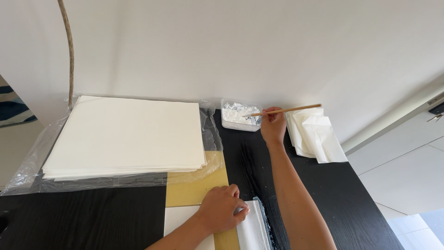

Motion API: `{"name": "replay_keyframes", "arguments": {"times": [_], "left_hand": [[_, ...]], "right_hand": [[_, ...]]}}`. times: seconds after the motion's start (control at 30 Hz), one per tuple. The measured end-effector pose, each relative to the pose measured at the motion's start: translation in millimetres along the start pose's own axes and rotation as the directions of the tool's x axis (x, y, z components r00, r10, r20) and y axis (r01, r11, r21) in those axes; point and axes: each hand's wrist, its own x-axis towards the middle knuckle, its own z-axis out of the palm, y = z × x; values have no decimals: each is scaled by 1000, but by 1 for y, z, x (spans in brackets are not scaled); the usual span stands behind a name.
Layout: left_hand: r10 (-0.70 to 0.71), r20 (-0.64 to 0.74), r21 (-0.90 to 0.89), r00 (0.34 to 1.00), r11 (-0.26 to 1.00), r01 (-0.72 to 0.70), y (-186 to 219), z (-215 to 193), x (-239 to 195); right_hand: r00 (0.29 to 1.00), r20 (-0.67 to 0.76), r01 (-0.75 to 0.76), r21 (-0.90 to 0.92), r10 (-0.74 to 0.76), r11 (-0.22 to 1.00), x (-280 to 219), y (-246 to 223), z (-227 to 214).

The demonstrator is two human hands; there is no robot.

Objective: Manually assembling paper bags by folding paper around a template and gluing the edges.

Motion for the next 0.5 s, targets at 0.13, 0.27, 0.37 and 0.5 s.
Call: {"name": "replay_keyframes", "arguments": {"times": [0.13,0.27,0.37,0.5], "left_hand": [[-12,24,-6,1000,1000,12,4,-8,-1],[-15,55,25,998,1000,14,6,-13,-1],[-3,49,48,999,999,0,3,-10,2],[18,-123,102,992,995,-6,1,6,-1]], "right_hand": [[992,-14,-121,196,126,973,-16,-28,-27],[992,109,-110,488,64,866,-45,-38,-79],[988,155,-91,551,5,830,-84,-53,-126],[989,137,-11,430,-53,903,-151,-58,-174]]}}
